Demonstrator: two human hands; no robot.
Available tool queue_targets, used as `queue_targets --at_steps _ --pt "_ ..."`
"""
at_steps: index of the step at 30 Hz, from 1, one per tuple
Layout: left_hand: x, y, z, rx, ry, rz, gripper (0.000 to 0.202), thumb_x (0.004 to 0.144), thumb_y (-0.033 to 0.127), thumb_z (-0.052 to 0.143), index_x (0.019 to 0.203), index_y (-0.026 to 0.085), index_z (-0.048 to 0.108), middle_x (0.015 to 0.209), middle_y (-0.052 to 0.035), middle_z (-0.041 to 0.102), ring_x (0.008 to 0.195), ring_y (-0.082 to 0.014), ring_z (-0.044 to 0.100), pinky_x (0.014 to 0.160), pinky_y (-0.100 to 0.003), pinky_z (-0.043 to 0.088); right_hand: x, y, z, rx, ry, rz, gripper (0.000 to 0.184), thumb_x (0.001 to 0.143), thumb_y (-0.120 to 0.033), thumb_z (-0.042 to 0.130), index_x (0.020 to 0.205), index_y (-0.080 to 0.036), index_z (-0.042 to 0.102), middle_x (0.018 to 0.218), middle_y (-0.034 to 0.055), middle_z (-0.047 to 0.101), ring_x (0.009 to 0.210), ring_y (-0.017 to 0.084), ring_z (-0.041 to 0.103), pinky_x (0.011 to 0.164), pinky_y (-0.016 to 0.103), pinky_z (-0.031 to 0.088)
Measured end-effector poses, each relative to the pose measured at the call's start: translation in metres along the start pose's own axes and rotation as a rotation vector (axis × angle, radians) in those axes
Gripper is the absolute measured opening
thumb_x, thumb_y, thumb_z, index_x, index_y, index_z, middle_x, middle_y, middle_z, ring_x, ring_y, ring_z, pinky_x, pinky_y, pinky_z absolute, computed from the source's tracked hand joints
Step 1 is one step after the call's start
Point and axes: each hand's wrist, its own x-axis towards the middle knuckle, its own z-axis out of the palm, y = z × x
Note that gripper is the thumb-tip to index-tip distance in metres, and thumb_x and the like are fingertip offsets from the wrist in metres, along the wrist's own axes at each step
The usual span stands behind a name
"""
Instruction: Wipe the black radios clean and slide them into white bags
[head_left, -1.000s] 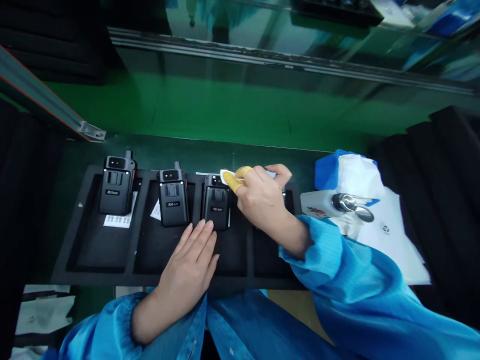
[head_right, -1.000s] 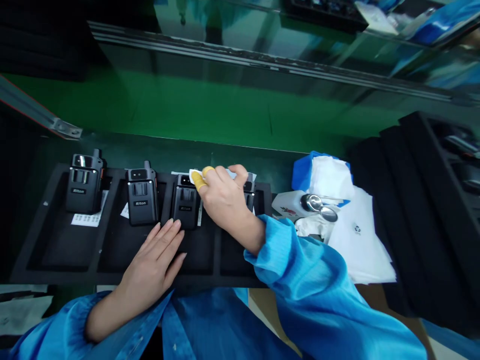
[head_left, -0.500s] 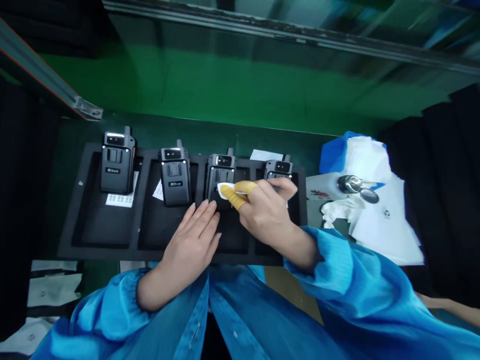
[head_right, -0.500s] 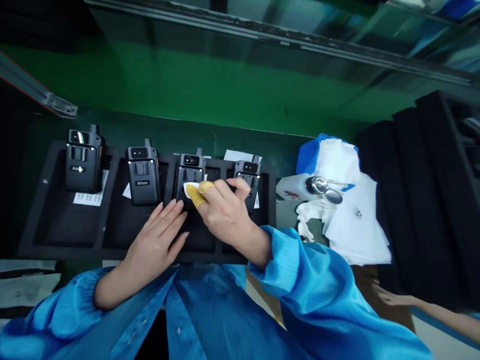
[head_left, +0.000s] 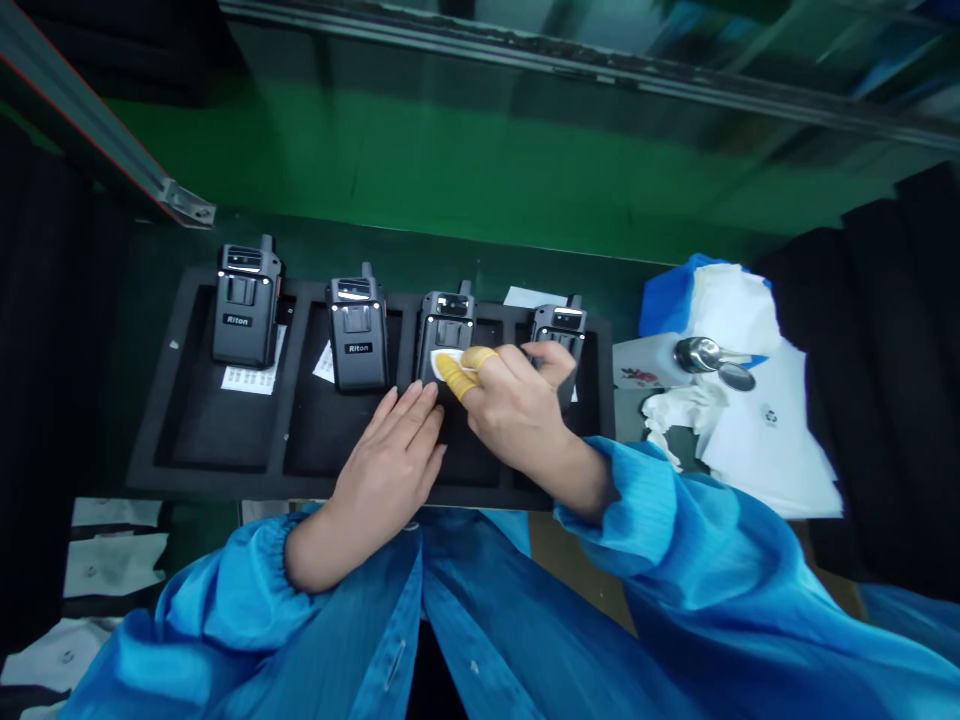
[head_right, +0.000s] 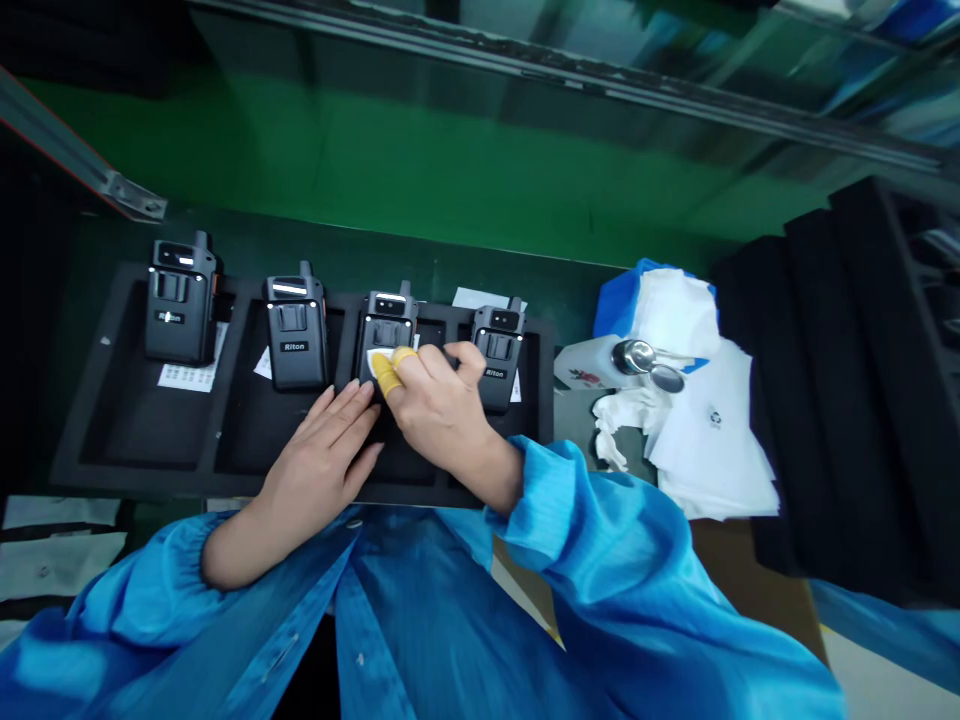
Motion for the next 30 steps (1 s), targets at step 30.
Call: queue_targets --at_steps 30 --pt "-0.032 -0.031 -0.034 0.114 -0.037 -0.131 0.072 0.091 0.062 0.039 0.131 0.004 0.053 0.138 -0.0193 0.056 0.132 -0.0346 0.049 0.109 -0.054 0.04 0.115 0.0 0.041 0.153 -0.126 0.019 0.035 0.086 -0.009 0.041 0.084 -0.024 0.072 0.095 0.0037 0.062 0.087 0.019 0.044 0.086 0.043 0.017"
